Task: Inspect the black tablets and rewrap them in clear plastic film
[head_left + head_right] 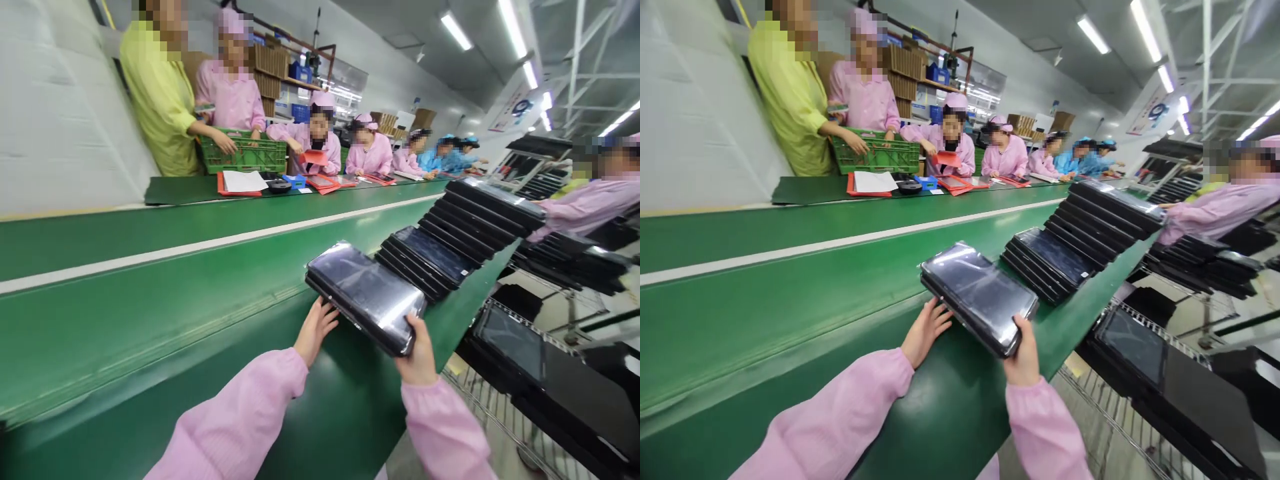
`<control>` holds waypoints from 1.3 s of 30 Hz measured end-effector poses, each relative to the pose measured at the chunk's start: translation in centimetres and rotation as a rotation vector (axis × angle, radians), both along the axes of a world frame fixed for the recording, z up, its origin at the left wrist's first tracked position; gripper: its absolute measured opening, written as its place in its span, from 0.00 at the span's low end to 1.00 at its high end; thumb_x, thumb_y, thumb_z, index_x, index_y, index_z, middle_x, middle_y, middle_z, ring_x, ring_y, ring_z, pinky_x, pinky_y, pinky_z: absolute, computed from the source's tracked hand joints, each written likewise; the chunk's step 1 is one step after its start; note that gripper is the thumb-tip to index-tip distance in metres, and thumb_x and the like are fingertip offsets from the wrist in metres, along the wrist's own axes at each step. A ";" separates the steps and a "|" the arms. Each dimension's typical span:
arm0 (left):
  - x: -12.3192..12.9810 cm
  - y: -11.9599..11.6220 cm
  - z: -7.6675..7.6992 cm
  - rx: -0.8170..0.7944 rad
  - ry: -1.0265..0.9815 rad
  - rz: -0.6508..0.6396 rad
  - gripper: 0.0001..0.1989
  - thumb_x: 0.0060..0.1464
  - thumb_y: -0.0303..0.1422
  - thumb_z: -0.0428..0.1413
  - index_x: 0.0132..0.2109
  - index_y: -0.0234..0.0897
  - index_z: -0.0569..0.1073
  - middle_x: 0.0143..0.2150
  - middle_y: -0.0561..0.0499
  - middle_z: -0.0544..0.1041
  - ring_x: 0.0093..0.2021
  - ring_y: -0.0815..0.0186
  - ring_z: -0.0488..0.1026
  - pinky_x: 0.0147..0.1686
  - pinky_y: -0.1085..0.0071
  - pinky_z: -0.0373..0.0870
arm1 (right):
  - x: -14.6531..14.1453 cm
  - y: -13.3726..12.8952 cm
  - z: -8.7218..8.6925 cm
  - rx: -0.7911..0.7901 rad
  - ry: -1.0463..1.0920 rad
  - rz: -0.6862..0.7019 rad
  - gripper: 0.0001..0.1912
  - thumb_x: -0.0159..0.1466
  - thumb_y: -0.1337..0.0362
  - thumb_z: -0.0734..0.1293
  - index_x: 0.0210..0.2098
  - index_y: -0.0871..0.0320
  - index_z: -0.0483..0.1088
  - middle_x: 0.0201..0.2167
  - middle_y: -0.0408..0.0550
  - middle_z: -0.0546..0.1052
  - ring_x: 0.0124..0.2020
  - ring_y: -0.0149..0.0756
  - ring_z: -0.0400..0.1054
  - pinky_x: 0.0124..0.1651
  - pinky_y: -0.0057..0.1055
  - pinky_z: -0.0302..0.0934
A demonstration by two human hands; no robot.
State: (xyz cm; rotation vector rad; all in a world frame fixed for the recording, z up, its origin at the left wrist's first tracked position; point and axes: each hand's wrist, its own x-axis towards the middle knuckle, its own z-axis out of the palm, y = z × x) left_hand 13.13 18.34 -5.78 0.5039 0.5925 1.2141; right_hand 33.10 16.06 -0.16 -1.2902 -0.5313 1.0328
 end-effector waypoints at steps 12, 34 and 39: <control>-0.3 -1.2 -1.1 -0.229 0.047 0.226 0.23 0.59 0.49 0.57 0.52 0.44 0.59 0.48 0.46 0.77 0.38 0.65 0.79 0.41 0.66 0.72 | 0.4 -1.2 -3.6 -0.452 -0.248 0.424 0.21 0.61 0.44 0.69 0.39 0.56 0.73 0.26 0.48 0.79 0.24 0.38 0.74 0.23 0.29 0.70; -0.1 -2.0 -1.1 -0.096 0.188 0.188 0.24 0.47 0.30 0.67 0.46 0.42 0.61 0.37 0.51 0.77 0.38 0.63 0.76 0.43 0.64 0.72 | 3.3 -1.1 -0.2 -0.319 -0.170 0.178 0.06 0.56 0.66 0.73 0.34 0.57 0.75 0.30 0.48 0.82 0.30 0.40 0.78 0.26 0.26 0.74; -0.3 -1.7 -1.5 -0.171 0.227 0.122 0.19 0.53 0.28 0.62 0.45 0.41 0.60 0.34 0.53 0.73 0.36 0.64 0.76 0.43 0.61 0.74 | 3.2 -0.5 2.2 -0.155 -0.044 0.021 0.06 0.57 0.68 0.71 0.36 0.58 0.76 0.27 0.47 0.81 0.28 0.43 0.78 0.29 0.34 0.77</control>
